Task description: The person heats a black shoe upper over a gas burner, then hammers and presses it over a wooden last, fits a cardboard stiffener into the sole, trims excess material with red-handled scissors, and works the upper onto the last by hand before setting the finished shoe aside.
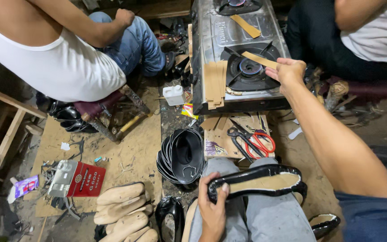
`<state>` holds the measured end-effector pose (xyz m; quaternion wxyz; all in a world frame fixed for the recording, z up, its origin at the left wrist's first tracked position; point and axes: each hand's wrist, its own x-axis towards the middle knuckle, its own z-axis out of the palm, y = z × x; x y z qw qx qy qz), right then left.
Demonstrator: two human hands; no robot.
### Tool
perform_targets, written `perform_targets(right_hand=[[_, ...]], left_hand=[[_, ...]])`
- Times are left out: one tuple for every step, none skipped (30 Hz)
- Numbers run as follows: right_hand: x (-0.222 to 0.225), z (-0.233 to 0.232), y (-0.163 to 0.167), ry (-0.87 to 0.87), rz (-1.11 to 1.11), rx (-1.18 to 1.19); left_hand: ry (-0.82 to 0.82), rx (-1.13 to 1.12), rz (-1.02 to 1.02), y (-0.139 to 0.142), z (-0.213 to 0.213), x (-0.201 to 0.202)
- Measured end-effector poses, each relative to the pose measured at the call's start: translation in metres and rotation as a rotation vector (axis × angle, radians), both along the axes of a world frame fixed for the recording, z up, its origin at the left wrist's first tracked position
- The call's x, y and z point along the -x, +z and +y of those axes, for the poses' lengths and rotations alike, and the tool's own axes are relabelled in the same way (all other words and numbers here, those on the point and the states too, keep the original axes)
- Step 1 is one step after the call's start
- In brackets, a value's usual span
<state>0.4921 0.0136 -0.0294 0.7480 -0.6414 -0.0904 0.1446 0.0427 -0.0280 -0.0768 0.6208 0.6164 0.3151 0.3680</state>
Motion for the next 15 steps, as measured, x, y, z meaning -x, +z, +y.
perform_targets(right_hand=[[0.008,-0.006,0.006,0.026,-0.006,-0.023],[0.019,-0.014,0.013,0.052,-0.008,-0.042],[0.034,-0.025,0.019,0.107,-0.031,-0.082],[0.052,-0.044,0.023,0.16,-0.041,-0.113],[0.074,-0.063,0.026,0.215,-0.046,-0.144],[0.099,-0.081,0.027,0.239,-0.038,-0.1],[0.123,-0.098,0.028,0.261,-0.044,-0.064],[0.144,-0.114,0.029,0.281,-0.061,-0.035],[0.167,-0.132,0.026,0.287,-0.086,-0.017],[0.192,-0.149,0.022,0.296,-0.108,0.004],[0.211,-0.161,0.017,0.287,-0.076,0.014],[0.226,-0.171,0.012,0.276,-0.046,0.024],[0.238,-0.18,0.007,0.269,-0.041,0.077],[0.248,-0.187,0.001,0.265,-0.033,0.13],[0.256,-0.192,-0.005,0.261,-0.023,0.184]], left_hand=[[0.003,-0.007,-0.029,0.001,0.004,-0.006],[0.006,-0.011,-0.053,0.002,0.007,-0.011],[-0.011,0.003,-0.078,0.002,0.012,-0.015],[-0.027,0.026,-0.091,0.002,0.015,-0.016],[-0.041,0.064,-0.065,0.001,0.019,-0.019],[-0.051,0.095,-0.047,0.0,0.024,-0.021],[-0.077,0.102,-0.063,-0.001,0.026,-0.021],[-0.107,0.1,-0.089,-0.002,0.029,-0.023],[-0.134,0.1,-0.111,-0.002,0.031,-0.023],[-0.127,0.006,-0.12,-0.003,0.031,-0.022],[-0.122,-0.089,-0.132,-0.003,0.032,-0.022],[-0.119,-0.185,-0.145,-0.003,0.032,-0.021],[-0.153,-0.047,-0.156,-0.004,0.032,-0.021],[-0.183,0.09,-0.164,-0.004,0.032,-0.021],[-0.212,0.231,-0.17,-0.005,0.032,-0.021]])
